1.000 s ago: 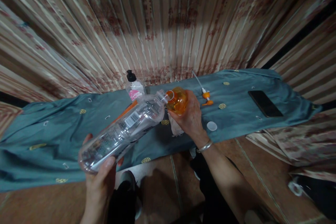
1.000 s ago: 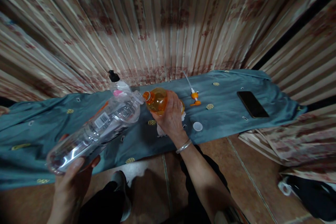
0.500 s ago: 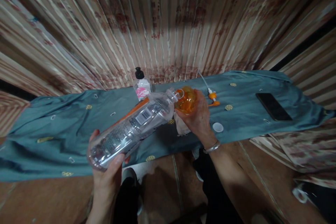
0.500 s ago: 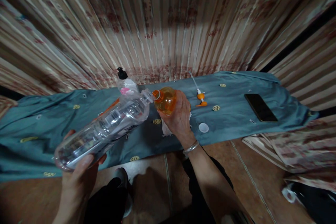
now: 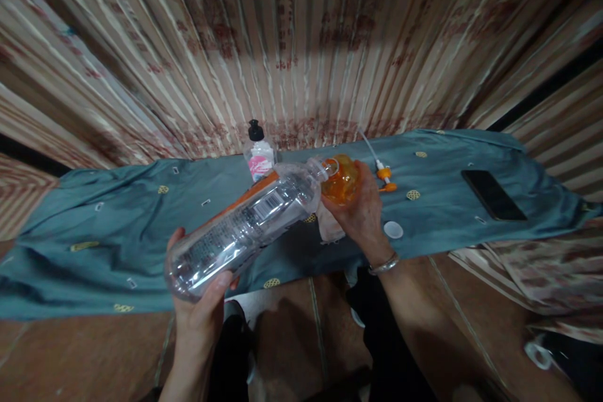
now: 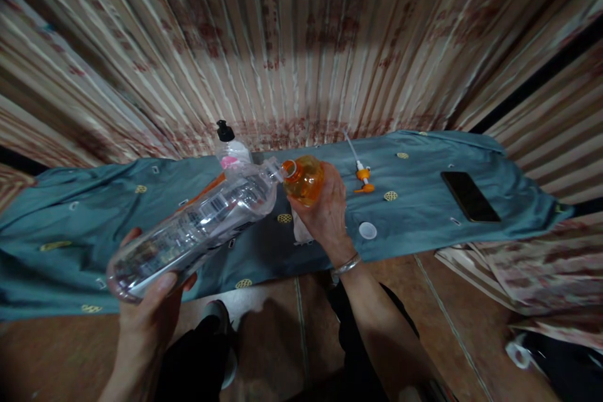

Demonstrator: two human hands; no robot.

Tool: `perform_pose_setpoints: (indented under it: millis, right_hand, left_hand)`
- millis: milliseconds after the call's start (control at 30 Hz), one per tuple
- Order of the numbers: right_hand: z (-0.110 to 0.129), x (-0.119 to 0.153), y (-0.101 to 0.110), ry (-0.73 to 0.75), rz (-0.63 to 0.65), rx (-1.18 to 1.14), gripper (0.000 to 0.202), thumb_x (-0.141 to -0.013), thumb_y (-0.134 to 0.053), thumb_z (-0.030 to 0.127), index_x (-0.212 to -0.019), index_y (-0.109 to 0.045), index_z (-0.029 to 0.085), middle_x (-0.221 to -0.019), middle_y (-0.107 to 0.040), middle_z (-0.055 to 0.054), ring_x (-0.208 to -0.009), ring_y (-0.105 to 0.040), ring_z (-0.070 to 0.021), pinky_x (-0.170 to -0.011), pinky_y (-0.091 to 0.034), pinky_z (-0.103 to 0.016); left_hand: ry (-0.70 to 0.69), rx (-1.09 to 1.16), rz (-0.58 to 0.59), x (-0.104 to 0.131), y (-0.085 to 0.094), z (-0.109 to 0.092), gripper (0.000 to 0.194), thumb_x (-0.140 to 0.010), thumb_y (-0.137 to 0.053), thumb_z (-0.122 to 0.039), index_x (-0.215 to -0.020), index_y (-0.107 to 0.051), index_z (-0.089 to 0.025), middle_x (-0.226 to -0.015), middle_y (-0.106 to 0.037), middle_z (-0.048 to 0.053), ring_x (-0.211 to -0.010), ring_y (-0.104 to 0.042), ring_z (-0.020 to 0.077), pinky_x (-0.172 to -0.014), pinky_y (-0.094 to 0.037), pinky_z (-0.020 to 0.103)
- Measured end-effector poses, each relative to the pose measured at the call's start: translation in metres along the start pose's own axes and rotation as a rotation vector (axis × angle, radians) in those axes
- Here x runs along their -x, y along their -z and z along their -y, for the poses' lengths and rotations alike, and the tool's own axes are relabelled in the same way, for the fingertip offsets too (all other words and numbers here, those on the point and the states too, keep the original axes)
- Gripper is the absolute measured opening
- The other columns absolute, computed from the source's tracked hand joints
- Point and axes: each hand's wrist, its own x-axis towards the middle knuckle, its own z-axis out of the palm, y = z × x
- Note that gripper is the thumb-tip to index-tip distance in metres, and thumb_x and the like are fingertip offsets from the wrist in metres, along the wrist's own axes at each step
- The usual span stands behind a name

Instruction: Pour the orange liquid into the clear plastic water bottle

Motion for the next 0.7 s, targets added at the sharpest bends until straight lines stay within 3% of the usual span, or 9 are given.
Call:
perform_pose_setpoints:
  millis: [200,400,533,700]
  right_hand:
    - [0.000,0.001,0.000,0.004,-0.019,0.011,0.095,-0.095,-0.084,0.064,-0.168,-0.038,0.024,-0.152,-0.071,-0.021,-0.143,-0.073,-0.0428,-0.120,-0.065,-0.071]
    - [-0.002,0.002,0.001,-0.010,-0.014,-0.014,0.096,-0.095,-0.083,0.067,-0.168,-0.039,0.025,-0.154,-0.070,-0.021,-0.147,-0.071,-0.0434,-0.122,-0.064,-0.073]
    - [-0.004,0.003,0.000,-0.014,-0.022,-0.016,0.096,-0.094,-0.084,0.067,-0.169,-0.039,0.025,-0.154,-0.070,-0.021,-0.146,-0.071,-0.0430,-0.122,-0.063,-0.072]
    - [-0.005,0.003,0.001,-0.025,0.005,-0.039,0.098,-0.092,-0.085,0.063,-0.170,-0.039,0.023,-0.155,-0.068,-0.020,-0.147,-0.068,-0.0424,-0.123,-0.062,-0.071]
  left_hand:
    - [-0.033,0.009,-0.008,0.000,-0.001,0.001,0.094,-0.063,-0.112,-0.026,-0.149,-0.076,-0.037,-0.135,-0.077,0.004,-0.072,-0.069,0.0135,-0.050,-0.053,0.022]
    - [-0.039,-0.026,0.032,-0.011,0.017,0.007,0.104,-0.051,-0.114,-0.027,-0.147,-0.074,-0.033,-0.123,-0.079,0.005,-0.065,-0.069,0.0164,-0.051,-0.061,0.030]
    - [-0.015,-0.068,0.005,-0.004,0.014,0.005,0.104,-0.064,-0.110,-0.029,-0.158,-0.068,-0.037,-0.136,-0.077,0.004,-0.069,-0.069,0.0152,-0.054,-0.058,0.029]
    - [-0.007,-0.090,0.016,0.001,0.009,0.004,0.108,-0.064,-0.112,-0.035,-0.160,-0.064,-0.036,-0.134,-0.077,0.003,-0.072,-0.070,0.0146,-0.052,-0.055,0.024]
